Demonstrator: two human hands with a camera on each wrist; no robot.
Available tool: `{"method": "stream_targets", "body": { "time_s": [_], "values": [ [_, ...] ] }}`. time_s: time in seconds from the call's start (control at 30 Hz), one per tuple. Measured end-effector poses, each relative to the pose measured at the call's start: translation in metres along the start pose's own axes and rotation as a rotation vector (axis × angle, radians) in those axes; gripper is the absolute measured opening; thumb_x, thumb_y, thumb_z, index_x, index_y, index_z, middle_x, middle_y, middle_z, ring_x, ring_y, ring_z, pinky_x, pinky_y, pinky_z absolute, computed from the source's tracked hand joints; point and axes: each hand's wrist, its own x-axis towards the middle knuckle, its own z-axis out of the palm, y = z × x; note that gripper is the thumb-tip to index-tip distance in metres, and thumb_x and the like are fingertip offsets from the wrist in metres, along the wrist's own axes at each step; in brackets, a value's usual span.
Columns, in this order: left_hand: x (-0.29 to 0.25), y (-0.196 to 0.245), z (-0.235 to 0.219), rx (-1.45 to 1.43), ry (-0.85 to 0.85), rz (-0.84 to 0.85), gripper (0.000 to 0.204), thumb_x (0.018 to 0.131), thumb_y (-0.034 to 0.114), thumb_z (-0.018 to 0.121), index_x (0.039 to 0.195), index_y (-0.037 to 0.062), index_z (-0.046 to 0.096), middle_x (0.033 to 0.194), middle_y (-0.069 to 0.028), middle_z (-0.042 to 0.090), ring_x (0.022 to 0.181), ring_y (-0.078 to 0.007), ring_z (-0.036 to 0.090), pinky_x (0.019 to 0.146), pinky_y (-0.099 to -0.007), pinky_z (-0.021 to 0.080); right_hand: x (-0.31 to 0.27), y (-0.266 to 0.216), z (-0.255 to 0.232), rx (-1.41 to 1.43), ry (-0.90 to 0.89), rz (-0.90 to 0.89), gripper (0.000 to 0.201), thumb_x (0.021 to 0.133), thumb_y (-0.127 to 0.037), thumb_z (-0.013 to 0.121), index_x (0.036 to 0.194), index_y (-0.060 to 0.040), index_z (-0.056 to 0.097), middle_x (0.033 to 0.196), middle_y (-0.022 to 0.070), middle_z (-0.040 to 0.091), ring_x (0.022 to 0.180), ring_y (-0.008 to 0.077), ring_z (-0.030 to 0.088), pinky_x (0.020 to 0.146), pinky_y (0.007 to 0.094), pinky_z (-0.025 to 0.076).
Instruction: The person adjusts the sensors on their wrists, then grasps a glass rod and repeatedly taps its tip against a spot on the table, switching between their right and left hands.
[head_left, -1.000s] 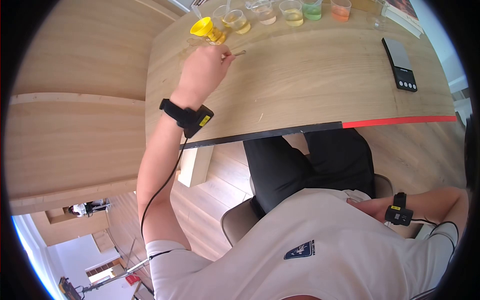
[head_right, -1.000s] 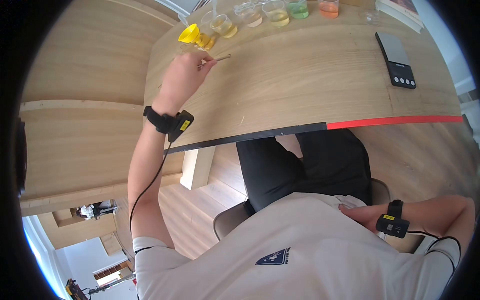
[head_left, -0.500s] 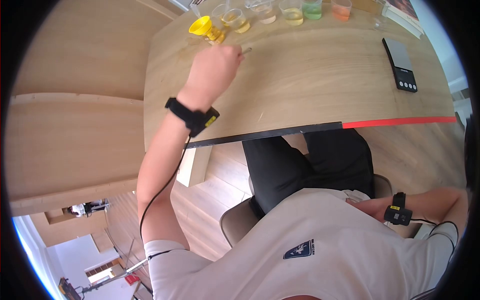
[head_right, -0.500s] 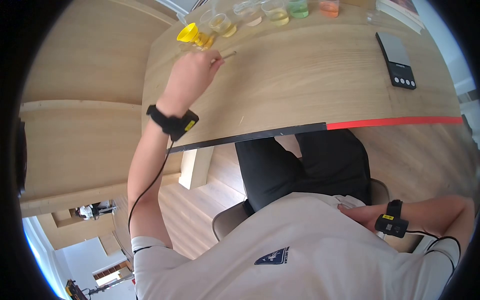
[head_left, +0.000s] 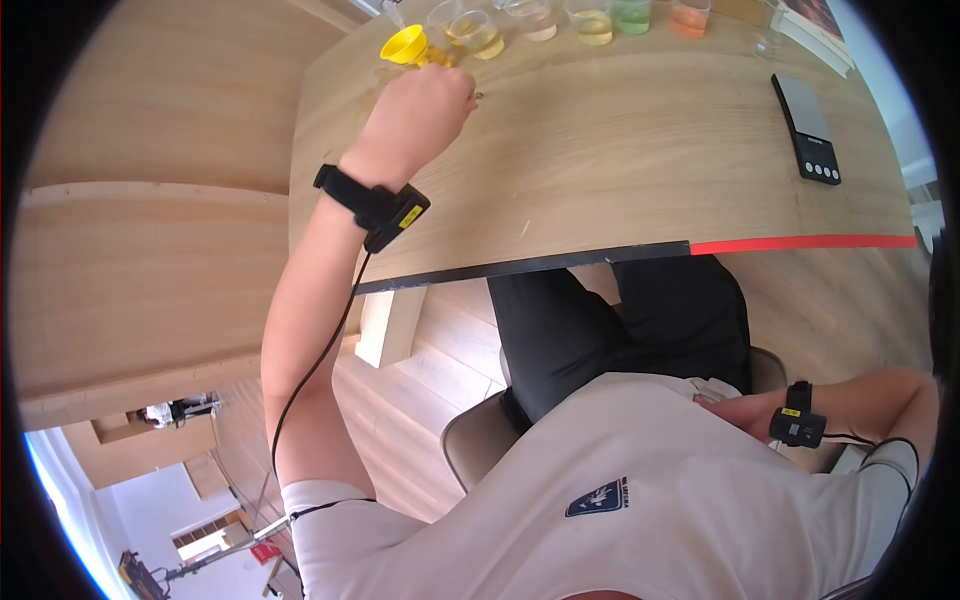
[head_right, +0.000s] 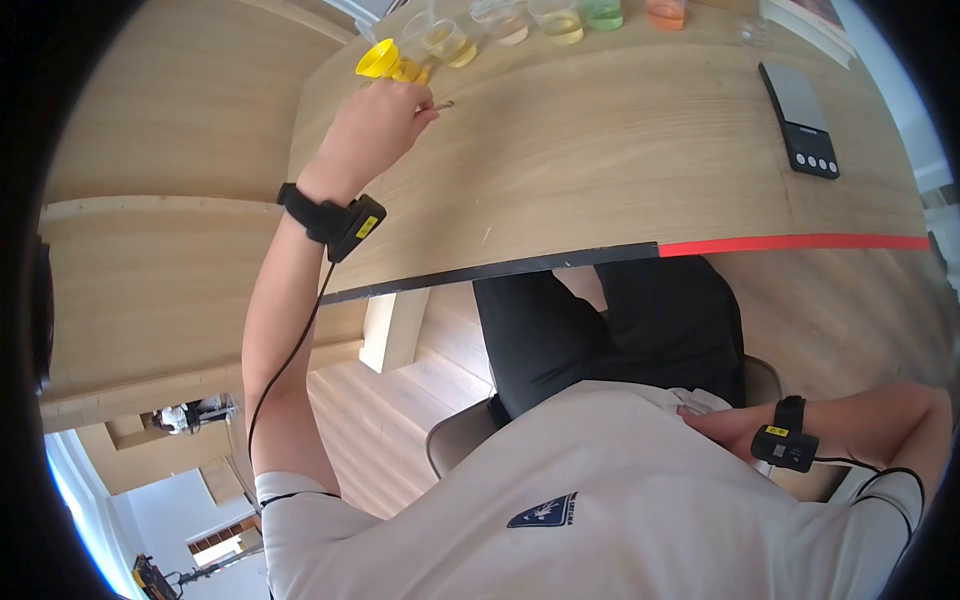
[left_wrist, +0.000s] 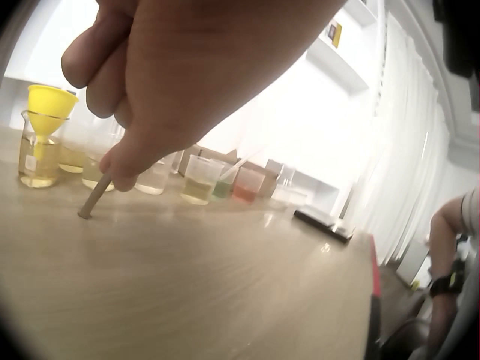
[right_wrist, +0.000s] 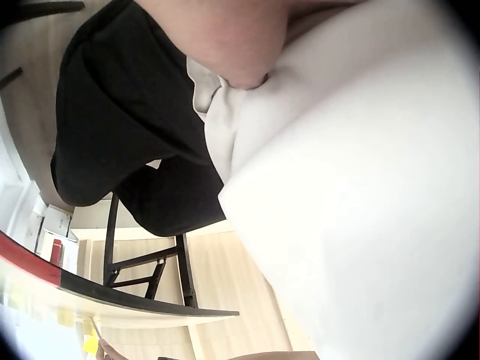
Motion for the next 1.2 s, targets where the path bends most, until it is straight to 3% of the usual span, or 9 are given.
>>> {"method": "stream_targets", "body": {
  "time_s": [0.07, 0.3, 0.4, 0.47, 0.87, 1.2],
  "values": [
    [0.002, 0.001, -0.002, -0.154, -0.004, 0.016, 0.018, 0.093, 0.021, 0.07, 0.095, 0.0031, 0.074, 0.083, -0.0156, 0.072, 0.079, -0.0338, 0.069, 0.073, -0.0419, 0.055, 0.004, 0.002, -0.003, -0.029, -0.022, -0.014, 0.066, 0.105, -0.062, 0.039, 0.149, -0.0137, 0.047, 0.156, 0.0, 0.047, 0.136, 0.0161, 0.049, 0.116, 0.0352, 0.039],
    [0.01, -0.013, -0.009, -0.282, -0.091, -0.096, 0.02, 0.093, 0.019, 0.071, 0.099, 0.0005, 0.075, 0.086, -0.0163, 0.074, 0.081, -0.0301, 0.071, 0.074, -0.039, 0.055, 0.0, 0.001, -0.001, -0.001, -0.015, 0.0, 0.064, 0.105, -0.06, 0.041, 0.148, -0.0142, 0.048, 0.155, 0.0007, 0.049, 0.137, 0.0163, 0.049, 0.116, 0.035, 0.039],
    [0.002, -0.024, -0.007, -0.395, -0.072, -0.083, 0.019, 0.092, 0.018, 0.071, 0.096, 0.0001, 0.075, 0.086, -0.0182, 0.073, 0.08, -0.0339, 0.07, 0.075, -0.0411, 0.056, 0.004, 0.002, -0.002, 0.01, -0.006, -0.002, 0.065, 0.104, -0.061, 0.041, 0.148, -0.014, 0.048, 0.154, 0.0011, 0.049, 0.136, 0.0163, 0.049, 0.116, 0.0349, 0.039],
    [-0.001, -0.032, -0.008, -0.422, -0.097, -0.128, 0.024, 0.095, 0.021, 0.071, 0.104, -0.0006, 0.075, 0.088, -0.0172, 0.074, 0.082, -0.0292, 0.072, 0.073, -0.0384, 0.054, 0.003, 0.001, 0.0, 0.026, 0.017, -0.005, 0.064, 0.104, -0.061, 0.041, 0.148, -0.0135, 0.048, 0.154, 0.0014, 0.05, 0.135, 0.0168, 0.05, 0.115, 0.0352, 0.04],
    [-0.03, -0.049, -0.031, -0.16, -0.058, -0.212, 0.024, 0.096, 0.027, 0.069, 0.102, 0.0042, 0.076, 0.086, -0.0163, 0.072, 0.082, -0.0297, 0.071, 0.073, -0.0375, 0.054, -0.001, -0.002, 0.004, 0.026, 0.03, 0.025, 0.065, 0.104, -0.061, 0.041, 0.147, -0.0125, 0.048, 0.153, 0.0025, 0.049, 0.135, 0.0174, 0.05, 0.116, 0.0362, 0.04],
    [-0.026, -0.051, -0.005, -0.167, -0.105, -0.172, 0.023, 0.096, 0.026, 0.069, 0.099, 0.0048, 0.076, 0.087, -0.0145, 0.073, 0.083, -0.0317, 0.07, 0.073, -0.0404, 0.055, -0.001, -0.004, 0.003, -0.002, -0.01, 0.052, 0.064, 0.104, -0.061, 0.04, 0.147, -0.0139, 0.048, 0.153, 0.0017, 0.05, 0.135, 0.0165, 0.051, 0.115, 0.0357, 0.04]
  ]
}}
